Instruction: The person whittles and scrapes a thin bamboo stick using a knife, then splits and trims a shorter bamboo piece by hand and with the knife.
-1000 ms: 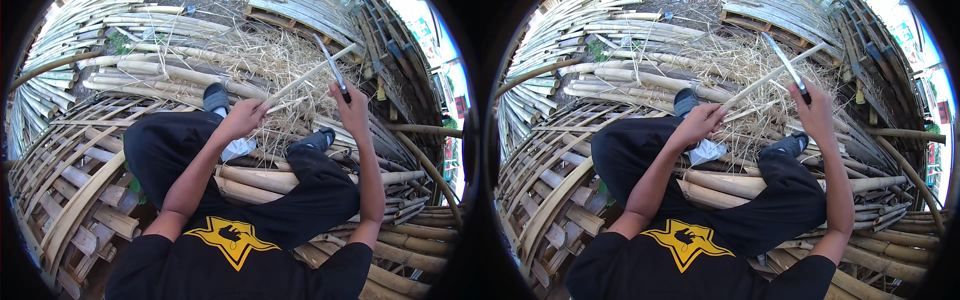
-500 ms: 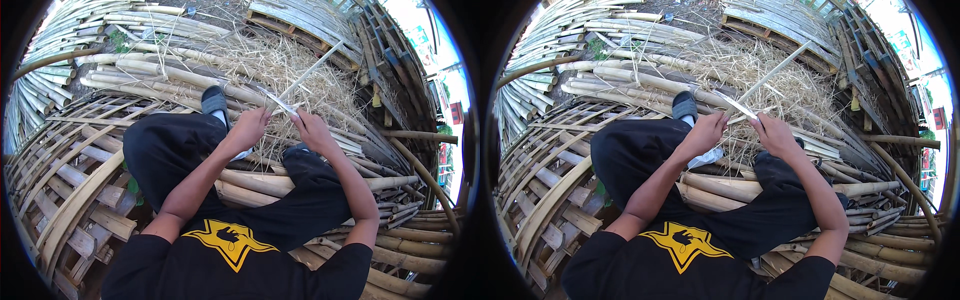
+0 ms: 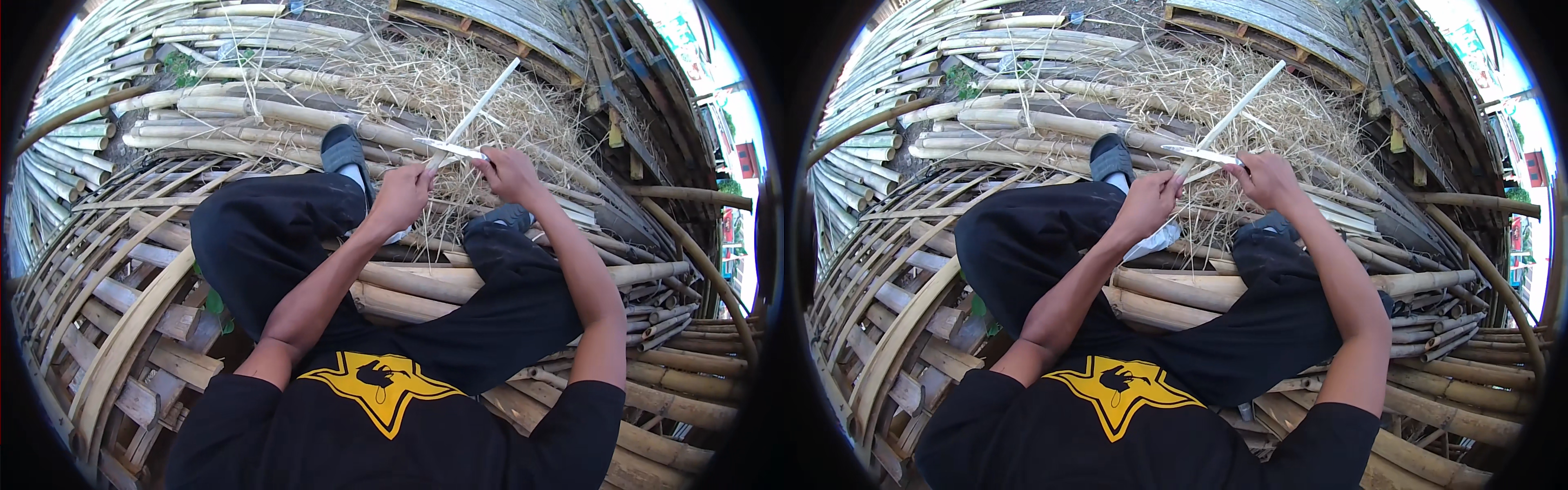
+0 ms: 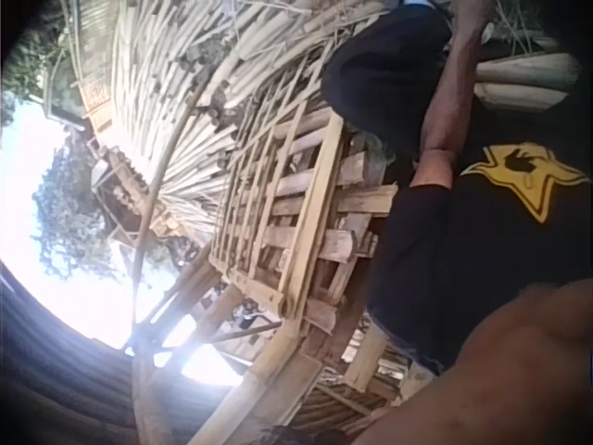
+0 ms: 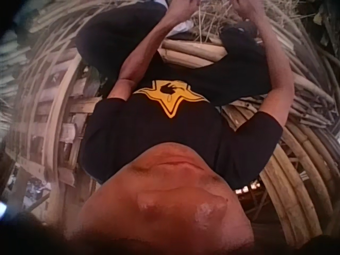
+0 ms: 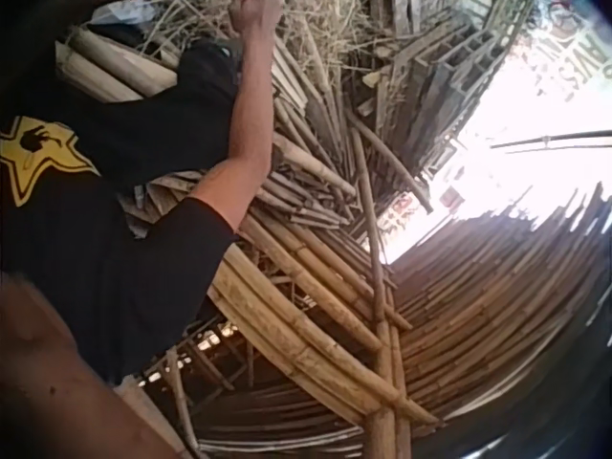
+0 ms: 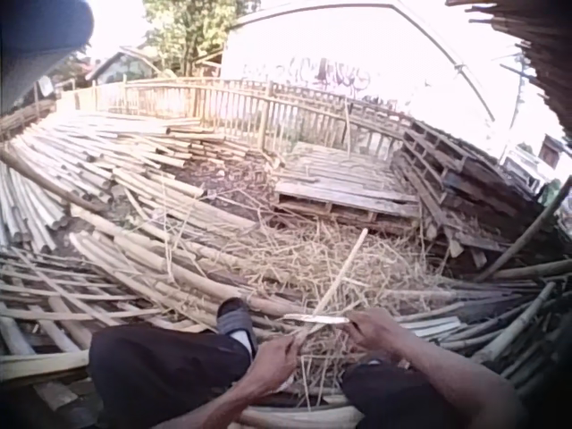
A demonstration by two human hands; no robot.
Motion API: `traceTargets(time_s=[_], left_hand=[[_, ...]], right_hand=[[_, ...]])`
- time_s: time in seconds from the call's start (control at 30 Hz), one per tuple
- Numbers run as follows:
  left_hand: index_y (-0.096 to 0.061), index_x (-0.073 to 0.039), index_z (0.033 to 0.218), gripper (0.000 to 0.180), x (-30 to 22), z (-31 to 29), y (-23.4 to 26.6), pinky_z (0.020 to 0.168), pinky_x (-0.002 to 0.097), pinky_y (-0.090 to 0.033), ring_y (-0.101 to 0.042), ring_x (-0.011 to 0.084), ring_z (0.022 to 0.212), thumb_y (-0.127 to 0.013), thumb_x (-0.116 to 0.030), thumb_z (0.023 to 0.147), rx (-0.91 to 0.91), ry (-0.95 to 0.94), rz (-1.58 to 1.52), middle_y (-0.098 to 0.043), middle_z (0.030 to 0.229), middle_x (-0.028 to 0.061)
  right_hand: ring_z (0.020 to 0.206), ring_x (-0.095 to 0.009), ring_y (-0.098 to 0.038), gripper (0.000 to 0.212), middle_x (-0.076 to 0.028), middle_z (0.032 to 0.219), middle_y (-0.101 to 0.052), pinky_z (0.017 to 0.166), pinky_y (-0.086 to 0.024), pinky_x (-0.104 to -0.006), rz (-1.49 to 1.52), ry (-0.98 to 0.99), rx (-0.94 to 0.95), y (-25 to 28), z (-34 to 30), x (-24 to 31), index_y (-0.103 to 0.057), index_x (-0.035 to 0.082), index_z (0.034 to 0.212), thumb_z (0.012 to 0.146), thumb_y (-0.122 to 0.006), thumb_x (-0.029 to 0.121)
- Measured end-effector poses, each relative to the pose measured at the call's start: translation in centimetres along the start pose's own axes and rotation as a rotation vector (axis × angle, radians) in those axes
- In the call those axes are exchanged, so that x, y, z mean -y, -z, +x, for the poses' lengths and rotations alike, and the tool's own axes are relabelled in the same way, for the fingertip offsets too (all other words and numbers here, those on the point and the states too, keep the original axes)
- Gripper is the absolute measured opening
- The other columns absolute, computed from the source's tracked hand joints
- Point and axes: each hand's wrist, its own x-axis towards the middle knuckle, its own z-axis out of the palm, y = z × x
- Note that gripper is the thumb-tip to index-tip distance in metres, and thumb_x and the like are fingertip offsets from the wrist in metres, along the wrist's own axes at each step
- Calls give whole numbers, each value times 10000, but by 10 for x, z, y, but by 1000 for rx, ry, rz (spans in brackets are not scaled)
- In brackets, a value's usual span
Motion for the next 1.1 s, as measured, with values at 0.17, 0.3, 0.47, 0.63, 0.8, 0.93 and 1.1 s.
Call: traceTargets(time_s=[0.17,0.3,0.47,0.63,0.8,0.93,1.1], left_hand=[[-551,2,751,347,-16,4,3,475,295,-336,-402,108,492,-483,-252,978,107,93,0,-472,559,45],[-535,-42,738,353,-7,9,5,437,235,-285,-347,47,476,-478,-283,989,130,103,-100,-430,567,-40],[-547,3,716,395,-12,-10,18,471,291,-340,-395,84,493,-461,-273,985,155,194,-254,-450,535,11],[-476,-86,781,302,-25,-8,31,356,200,-206,-268,20,400,-450,-287,1004,200,305,-455,-353,546,-79],[-488,-77,819,291,-15,-4,13,368,195,-217,-270,11,431,-449,-297,1006,251,161,-372,-348,559,-82],[-573,-1,794,357,-21,-2,20,477,280,-340,-405,75,521,-447,-269,993,212,150,-309,-457,577,-1],[-550,-39,888,299,-25,-6,17,431,231,-223,-260,28,478,-421,-276,1016,200,56,-189,-307,554,-77]], right_hand=[[602,-389,-576,436,-169,581,-556,550,-428,-486,-156,50,-138,7,0,-19,-551,57,769,923,-478,458],[631,-393,-583,441,-172,611,-571,567,-433,-484,-173,25,-53,23,13,-15,-551,58,798,904,-500,482],[857,-414,-625,548,-258,874,-644,744,-480,-502,-53,-761,-278,45,-1,-110,-595,7,863,952,-364,496],[619,-327,-557,539,-189,665,-577,609,-429,-441,2,-616,-488,77,-37,-63,-601,-8,792,923,-467,498],[493,-249,-443,465,-137,522,-483,532,-380,-398,150,-386,-338,60,-15,7,-581,-22,650,839,-640,399],[521,-272,-526,485,-165,530,-512,548,-411,-408,222,-368,-198,37,6,24,-580,-28,623,821,-653,408],[665,-349,-640,507,-221,658,-610,664,-488,-446,246,-498,37,18,13,45,-621,-56,724,809,-637,443]])
